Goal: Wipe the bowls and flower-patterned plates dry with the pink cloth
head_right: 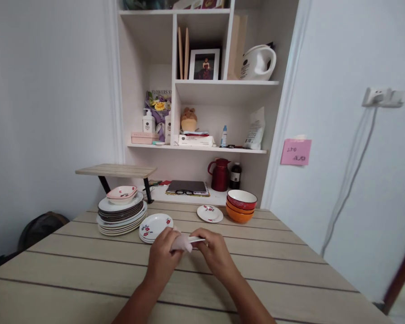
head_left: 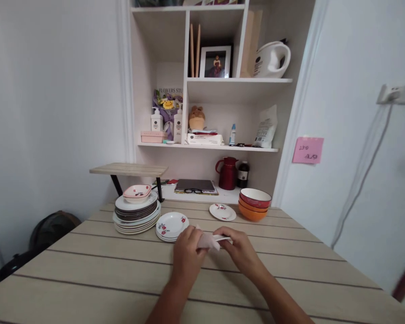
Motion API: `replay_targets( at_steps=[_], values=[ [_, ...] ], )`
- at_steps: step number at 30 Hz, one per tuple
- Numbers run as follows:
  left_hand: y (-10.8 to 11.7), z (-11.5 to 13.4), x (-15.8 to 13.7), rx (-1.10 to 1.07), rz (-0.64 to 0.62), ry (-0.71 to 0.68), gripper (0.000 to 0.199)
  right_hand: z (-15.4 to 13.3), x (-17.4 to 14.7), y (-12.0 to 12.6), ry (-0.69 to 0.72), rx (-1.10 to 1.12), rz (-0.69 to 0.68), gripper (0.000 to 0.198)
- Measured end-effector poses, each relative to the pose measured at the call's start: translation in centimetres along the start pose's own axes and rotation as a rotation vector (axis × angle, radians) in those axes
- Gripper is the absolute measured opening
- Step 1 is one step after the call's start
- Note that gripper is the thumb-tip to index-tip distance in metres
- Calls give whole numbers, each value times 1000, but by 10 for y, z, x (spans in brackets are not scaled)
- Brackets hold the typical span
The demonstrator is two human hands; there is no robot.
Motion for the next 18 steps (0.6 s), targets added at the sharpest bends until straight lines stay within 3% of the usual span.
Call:
replay_targets(
  at_steps=[4, 9, 13, 18],
  values=[
    [-1, -5, 4, -174, 13, 130, 25, 3, -2, -5, -219, 271, 32, 7],
    [0, -11, 7, -383, 80, 406, 7, 7, -8, -15, -441, 561, 132, 16],
    [-9, -13, 0, -635, 62, 706, 34, 7, -9, -19, -587, 889, 247, 34],
    [-22, -1, -14, -683, 60, 860, 52, 11, -9, -28, -794, 1166, 388, 37]
  ],
)
Point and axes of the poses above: each hand's wrist, its own x-axis towards the middle knuckle, its own y-axis out of the back of the hand, z = x × y, the point moved 3 cm from there along x, towards the middle knuckle, and after that the axes turned 15 degrees about z, right-handed, at the moved point
